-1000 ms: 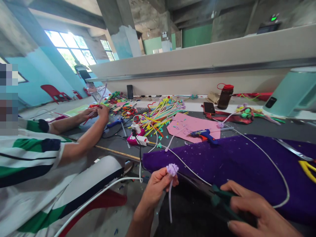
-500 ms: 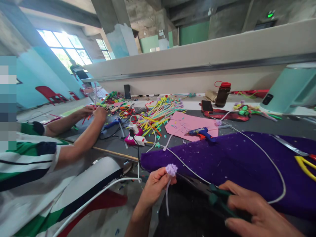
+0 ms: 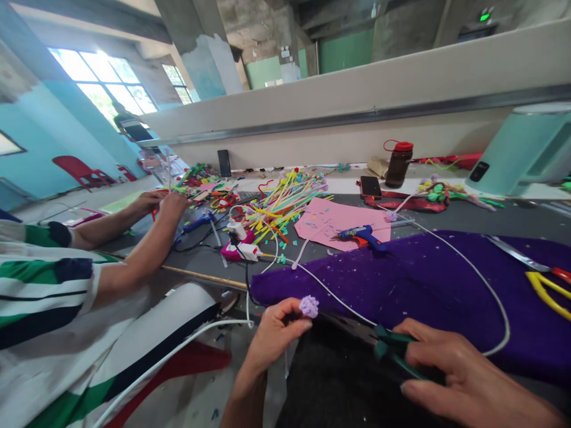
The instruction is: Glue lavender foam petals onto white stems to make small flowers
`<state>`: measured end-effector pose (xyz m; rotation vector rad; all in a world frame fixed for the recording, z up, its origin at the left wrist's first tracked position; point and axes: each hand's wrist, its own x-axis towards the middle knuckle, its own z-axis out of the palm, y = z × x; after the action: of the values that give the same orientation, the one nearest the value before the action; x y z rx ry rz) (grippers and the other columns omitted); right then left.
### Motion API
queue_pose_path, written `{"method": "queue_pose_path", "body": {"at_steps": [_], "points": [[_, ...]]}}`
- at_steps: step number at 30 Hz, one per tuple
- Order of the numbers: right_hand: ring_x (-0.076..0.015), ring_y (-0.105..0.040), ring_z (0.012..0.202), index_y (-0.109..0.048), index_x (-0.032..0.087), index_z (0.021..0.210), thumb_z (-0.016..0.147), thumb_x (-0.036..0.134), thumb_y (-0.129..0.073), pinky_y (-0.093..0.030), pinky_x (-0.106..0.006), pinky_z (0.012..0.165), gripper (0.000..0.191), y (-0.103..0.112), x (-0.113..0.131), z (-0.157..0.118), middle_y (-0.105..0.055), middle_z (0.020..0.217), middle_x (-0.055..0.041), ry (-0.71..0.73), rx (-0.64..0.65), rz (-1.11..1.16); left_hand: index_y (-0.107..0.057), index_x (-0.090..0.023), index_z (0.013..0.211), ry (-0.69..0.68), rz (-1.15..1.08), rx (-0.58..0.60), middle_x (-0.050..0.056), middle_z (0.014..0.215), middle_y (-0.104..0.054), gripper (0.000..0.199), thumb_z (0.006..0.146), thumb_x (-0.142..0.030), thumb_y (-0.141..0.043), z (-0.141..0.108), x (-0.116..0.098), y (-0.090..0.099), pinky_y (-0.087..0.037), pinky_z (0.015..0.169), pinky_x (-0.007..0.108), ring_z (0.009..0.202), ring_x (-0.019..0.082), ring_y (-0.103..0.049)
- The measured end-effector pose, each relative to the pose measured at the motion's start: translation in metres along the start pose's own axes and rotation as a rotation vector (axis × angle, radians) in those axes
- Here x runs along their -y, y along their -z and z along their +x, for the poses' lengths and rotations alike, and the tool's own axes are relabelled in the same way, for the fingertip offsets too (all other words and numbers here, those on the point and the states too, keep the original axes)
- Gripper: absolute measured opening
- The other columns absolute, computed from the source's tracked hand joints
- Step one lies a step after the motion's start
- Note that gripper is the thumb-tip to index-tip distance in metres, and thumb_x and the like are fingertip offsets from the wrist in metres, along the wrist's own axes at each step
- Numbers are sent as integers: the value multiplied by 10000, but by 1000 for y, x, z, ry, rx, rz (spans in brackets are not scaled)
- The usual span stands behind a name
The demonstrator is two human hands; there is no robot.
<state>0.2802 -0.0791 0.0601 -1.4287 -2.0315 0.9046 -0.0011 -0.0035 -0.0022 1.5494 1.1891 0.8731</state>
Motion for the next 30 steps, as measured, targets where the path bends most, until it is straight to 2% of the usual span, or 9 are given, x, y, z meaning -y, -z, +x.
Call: {"method": "queue_pose_path", "body": {"at_steps": [3,7,10,13,17,24,30], "points": [[-157,-600,769,-654,215,653,715,245,-597,-494,-211,651,89,-2,-2,0,-626,846,1,1,117,6,-648,-155,715,-25,55,-47,-4,645,-582,108,679,-256,-642,0,0,-1,-369,559,205,592,118,-478],[-178,-599,840,-637,222,661,699,202,-591,-487,-219,697,63,-1,0,0,-623,903,9,-2,115,-20,-656,-159,671,-45,71,-93,-9,611,-578,134,707,-282,-618,0,0,0,-367,554,201,589,119,-486],[-213,-592,918,-639,229,660,692,241,-606,-490,-239,733,47,0,1,-2,-620,974,5,-38,92,-82,-664,-158,725,-4,-58,-134,11,650,-631,144,725,-289,-605,-1,3,0,-383,570,206,625,134,-531],[-241,-583,966,-633,221,634,698,300,-606,-492,-277,770,106,0,-1,-4,-604,1054,-11,-79,69,-145,-657,-147,773,72,-244,-155,21,615,-644,178,720,-311,-615,-2,6,-2,-346,495,192,541,112,-513],[-215,-603,912,-628,227,624,699,271,-594,-507,-257,720,94,0,2,-2,-618,1011,-4,-39,74,-134,-656,-135,767,107,-380,-140,20,569,-634,195,701,-317,-635,-2,6,-7,-312,466,187,485,95,-487],[-199,-617,854,-631,237,578,652,205,-617,-516,-237,674,83,-3,9,-1,-634,959,11,-3,23,-70,-659,-129,728,55,-346,-118,18,544,-622,172,701,-298,-635,-4,-1,-13,-313,471,201,487,104,-489],[-189,-622,828,-634,242,582,660,203,-607,-515,-215,637,91,-3,10,-1,-639,949,16,-13,55,-101,-653,-139,675,61,-285,-120,18,556,-634,179,683,-317,-650,-4,-1,-13,-356,506,213,516,122,-522]]}}
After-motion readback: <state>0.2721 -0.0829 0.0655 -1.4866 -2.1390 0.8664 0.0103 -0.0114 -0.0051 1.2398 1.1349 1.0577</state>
